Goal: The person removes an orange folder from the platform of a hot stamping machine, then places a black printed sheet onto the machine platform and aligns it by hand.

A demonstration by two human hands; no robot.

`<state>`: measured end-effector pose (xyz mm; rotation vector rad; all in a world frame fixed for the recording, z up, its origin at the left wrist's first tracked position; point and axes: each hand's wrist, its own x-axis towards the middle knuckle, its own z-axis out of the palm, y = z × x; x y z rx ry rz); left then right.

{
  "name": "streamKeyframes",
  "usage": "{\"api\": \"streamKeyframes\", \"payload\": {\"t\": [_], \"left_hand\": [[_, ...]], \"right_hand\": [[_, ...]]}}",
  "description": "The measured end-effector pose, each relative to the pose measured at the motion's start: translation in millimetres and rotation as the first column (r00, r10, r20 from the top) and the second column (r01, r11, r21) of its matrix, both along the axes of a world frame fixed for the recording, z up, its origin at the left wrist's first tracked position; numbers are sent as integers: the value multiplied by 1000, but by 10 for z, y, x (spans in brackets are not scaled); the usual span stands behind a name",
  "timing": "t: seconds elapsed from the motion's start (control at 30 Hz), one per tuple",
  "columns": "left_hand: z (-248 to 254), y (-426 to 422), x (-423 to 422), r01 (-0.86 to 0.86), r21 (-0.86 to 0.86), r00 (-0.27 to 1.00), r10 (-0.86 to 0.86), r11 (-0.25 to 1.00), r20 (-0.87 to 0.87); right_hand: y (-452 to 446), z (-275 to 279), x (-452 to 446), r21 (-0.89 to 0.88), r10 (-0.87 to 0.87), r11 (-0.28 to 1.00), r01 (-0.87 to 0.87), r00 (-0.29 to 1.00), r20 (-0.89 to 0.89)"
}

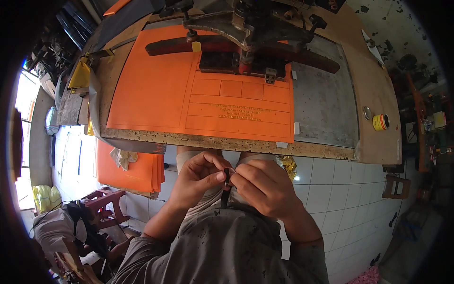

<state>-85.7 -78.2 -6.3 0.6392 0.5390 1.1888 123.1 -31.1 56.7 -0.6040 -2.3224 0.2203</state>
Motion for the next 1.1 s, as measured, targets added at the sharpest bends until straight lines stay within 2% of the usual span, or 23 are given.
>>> {"api": "streamKeyframes", "payload": {"t": [0.07, 0.2, 0.3, 0.4, 0.47, 0.57, 0.67, 0.8, 0.9, 1.0, 1.03, 1.1], "left_hand": [[83, -16, 1, -17, -61, 999, 15, 998, -29], [105, -22, 77, -123, 100, 974, 139, 987, -178], [122, -30, 110, -181, 153, 935, 218, 971, -278], [184, -51, 121, -181, 209, 866, 257, 961, -430], [263, -40, 113, -158, 261, 797, 279, 952, -536], [311, -35, 112, -139, 372, 639, 370, 918, -674], [321, -63, 91, -120, 397, 575, 390, 910, -719], [242, -131, 93, -104, 346, 608, 335, 933, -720], [185, -174, 119, -28, 300, 629, 250, 954, -736], [100, -201, 79, 87, 277, 693, 142, 957, -707], [51, -221, 9, 32, 273, 728, 165, 961, -665], [-58, -286, -166, -83, 256, 787, 221, 963, -577]], "right_hand": [[35, -33, 42, -83, -4, 997, 1, 999, -46], [51, -115, 107, -220, 15, 974, -52, 986, -166], [37, -12, 23, -245, -73, 969, 4, 959, -272], [40, 82, -25, -221, 17, 974, -50, 989, -148], [49, 22, 6, -204, 14, 978, -32, 996, -87], [47, 4, 20, -207, 2, 978, -10, 999, -39], [7, -3, 7, -200, -22, 979, 24, 1000, 15], [-74, -96, 25, -216, -41, 975, 59, 995, 86], [-180, -342, 74, -425, -109, 901, 83, 993, -38], [-303, -516, 227, -635, -390, 749, 189, 900, -192], [-353, -555, 388, -747, -442, 639, 183, 882, -163], [-344, -600, 899, -864, -224, 474, 172, 972, 70]]}}
